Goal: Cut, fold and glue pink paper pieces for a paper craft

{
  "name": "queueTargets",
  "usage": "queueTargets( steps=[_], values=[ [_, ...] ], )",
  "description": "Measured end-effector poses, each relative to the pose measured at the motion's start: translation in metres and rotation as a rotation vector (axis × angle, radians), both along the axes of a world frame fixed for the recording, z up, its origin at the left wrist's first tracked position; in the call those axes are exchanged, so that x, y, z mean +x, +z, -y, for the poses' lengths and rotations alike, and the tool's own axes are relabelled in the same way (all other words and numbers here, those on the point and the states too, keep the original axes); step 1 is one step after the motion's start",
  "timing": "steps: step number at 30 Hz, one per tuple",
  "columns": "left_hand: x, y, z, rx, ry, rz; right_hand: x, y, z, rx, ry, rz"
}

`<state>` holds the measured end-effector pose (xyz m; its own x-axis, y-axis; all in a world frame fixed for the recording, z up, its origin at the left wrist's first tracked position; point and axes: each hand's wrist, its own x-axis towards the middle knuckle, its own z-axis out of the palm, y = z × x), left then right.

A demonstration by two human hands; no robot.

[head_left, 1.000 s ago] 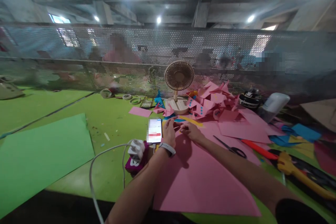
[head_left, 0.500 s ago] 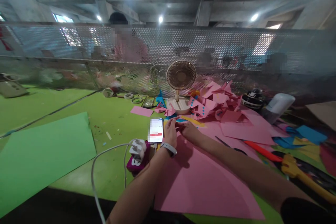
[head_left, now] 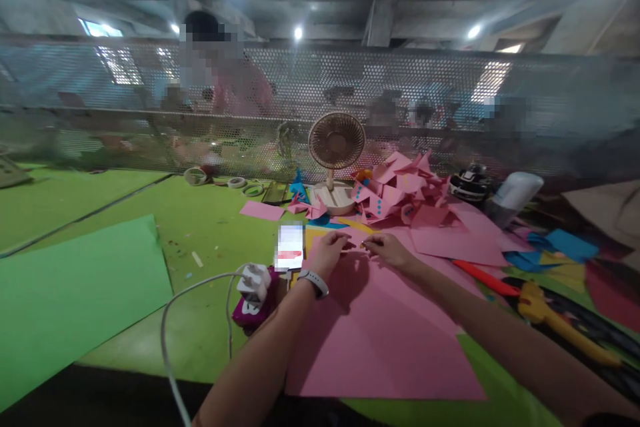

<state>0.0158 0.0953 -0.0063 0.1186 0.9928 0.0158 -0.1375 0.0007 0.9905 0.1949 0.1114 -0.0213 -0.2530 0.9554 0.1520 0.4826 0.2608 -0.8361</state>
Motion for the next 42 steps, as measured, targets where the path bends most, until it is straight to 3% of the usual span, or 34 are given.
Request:
queueTargets(
  steps=[4,7,20,29,38,42],
  values=[
    [0.013,-0.004,0.011,0.042,-0.199,-0.142,0.007,0.0,0.016,-0.051,-0.038,-0.084],
    [0.018,-0.006,0.017,0.112,-0.241,-0.239,0.006,0.002,0.026,-0.064,-0.052,-0.128],
    [0.022,-0.003,0.027,0.434,-0.058,-0.481,0.007,0.003,0.047,-0.267,-0.121,-0.345],
    [0.023,-0.01,0.022,0.342,-0.142,-0.375,0.021,0.014,0.054,-0.301,-0.136,-0.321],
    [0.019,-0.008,0.016,0.267,-0.106,-0.324,0.065,0.014,0.066,-0.272,-0.229,-0.188],
    [0.017,0.0,0.016,0.222,-0.082,-0.315,0.094,0.017,0.087,-0.089,-0.292,-0.002]
  ],
)
